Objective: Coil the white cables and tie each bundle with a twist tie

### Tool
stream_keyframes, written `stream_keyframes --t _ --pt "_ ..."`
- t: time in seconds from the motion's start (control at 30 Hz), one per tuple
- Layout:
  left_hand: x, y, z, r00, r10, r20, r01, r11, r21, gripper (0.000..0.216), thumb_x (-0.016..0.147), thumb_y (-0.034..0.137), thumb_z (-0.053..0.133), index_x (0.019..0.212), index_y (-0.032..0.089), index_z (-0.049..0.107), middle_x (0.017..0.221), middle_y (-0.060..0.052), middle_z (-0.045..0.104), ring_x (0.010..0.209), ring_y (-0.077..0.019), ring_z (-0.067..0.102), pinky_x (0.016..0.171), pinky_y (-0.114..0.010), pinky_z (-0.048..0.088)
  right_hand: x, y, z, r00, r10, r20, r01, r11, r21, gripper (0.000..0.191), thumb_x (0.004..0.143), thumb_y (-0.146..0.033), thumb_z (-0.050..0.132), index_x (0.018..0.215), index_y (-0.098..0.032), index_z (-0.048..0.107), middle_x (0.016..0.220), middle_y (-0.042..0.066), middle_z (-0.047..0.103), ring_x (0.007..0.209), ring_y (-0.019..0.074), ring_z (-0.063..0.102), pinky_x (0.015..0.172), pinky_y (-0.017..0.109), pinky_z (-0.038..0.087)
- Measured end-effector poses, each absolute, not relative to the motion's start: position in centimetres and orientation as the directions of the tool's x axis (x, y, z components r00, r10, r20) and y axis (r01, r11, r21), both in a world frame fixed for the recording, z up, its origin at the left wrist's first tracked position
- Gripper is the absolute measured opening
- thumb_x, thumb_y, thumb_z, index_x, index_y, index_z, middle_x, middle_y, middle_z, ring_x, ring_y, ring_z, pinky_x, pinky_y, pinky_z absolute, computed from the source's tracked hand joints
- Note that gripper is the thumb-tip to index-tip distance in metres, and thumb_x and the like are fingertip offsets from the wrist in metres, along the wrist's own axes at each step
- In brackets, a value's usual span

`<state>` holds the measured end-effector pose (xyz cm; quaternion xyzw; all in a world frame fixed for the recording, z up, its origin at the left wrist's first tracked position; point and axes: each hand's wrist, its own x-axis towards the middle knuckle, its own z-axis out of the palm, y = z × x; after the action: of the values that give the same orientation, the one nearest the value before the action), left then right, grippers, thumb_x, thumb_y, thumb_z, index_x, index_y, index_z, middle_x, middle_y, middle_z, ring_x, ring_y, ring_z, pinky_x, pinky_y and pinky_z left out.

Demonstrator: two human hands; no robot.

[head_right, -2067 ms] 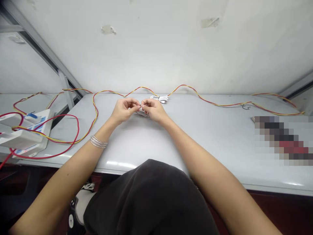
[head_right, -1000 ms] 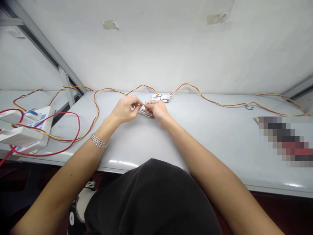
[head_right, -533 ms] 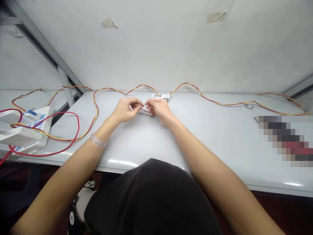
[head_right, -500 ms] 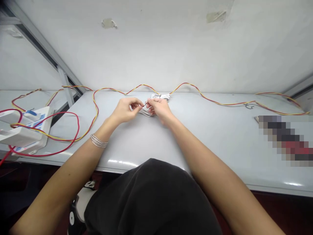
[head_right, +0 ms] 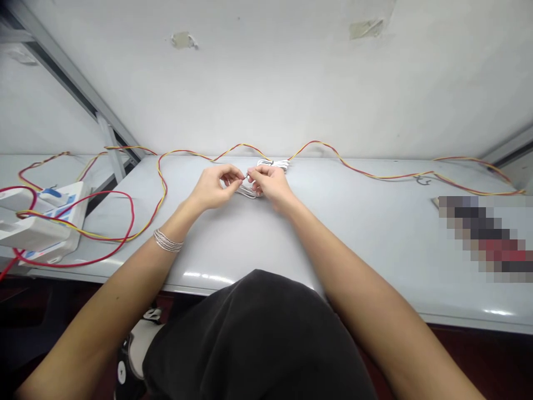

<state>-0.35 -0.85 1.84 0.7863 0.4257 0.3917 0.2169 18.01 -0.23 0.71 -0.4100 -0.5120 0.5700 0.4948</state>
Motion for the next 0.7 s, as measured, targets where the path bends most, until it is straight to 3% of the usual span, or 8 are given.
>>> stream_keyframes --t 0.2,0.37,0.7 --pt "-0.03 -0.94 1.8 0.291 0.868 0.402 0.474 -0.495 0.728 0.013 0.086 0.025 0.066 0.085 0.015 0.074 0.084 -0.007 0.077 0.07 -0.0146 0.064 0.069 -0.029 0.05 17.78 -0.3 0.43 -0.198 0.967 0.159 -0.072 0.147 -0.987 0.043 0.071 -0.055 0.09 0.073 -0.019 0.067 0.062 -0.002 0.059 0.053 0.0084 0.048 0.052 0.024 0.041" --pt "-0.03 -0.72 1.56 0.287 0.881 0.376 0.455 -0.471 0.756 0.013 0.086 0.023 0.067 0.085 0.013 0.075 0.081 -0.006 0.077 0.069 -0.0144 0.064 0.067 -0.028 0.048 17.64 -0.23 0.29 -0.175 0.964 0.199 -0.025 0.197 -0.98 0.042 0.073 -0.055 0.088 0.073 -0.019 0.067 0.06 -0.001 0.059 0.052 0.0098 0.049 0.051 0.025 0.041" --pt "-0.07 -0.75 1.35 0.315 0.828 0.464 0.51 -0.56 0.653 0.015 0.088 0.022 0.063 0.085 0.014 0.075 0.078 -0.005 0.077 0.068 -0.0152 0.065 0.068 -0.028 0.049 17.37 -0.12 0.02 -0.149 0.951 0.272 0.037 0.28 -0.959 0.038 0.079 -0.051 0.082 0.073 -0.018 0.064 0.063 -0.001 0.06 0.053 0.0095 0.05 0.051 0.025 0.042"
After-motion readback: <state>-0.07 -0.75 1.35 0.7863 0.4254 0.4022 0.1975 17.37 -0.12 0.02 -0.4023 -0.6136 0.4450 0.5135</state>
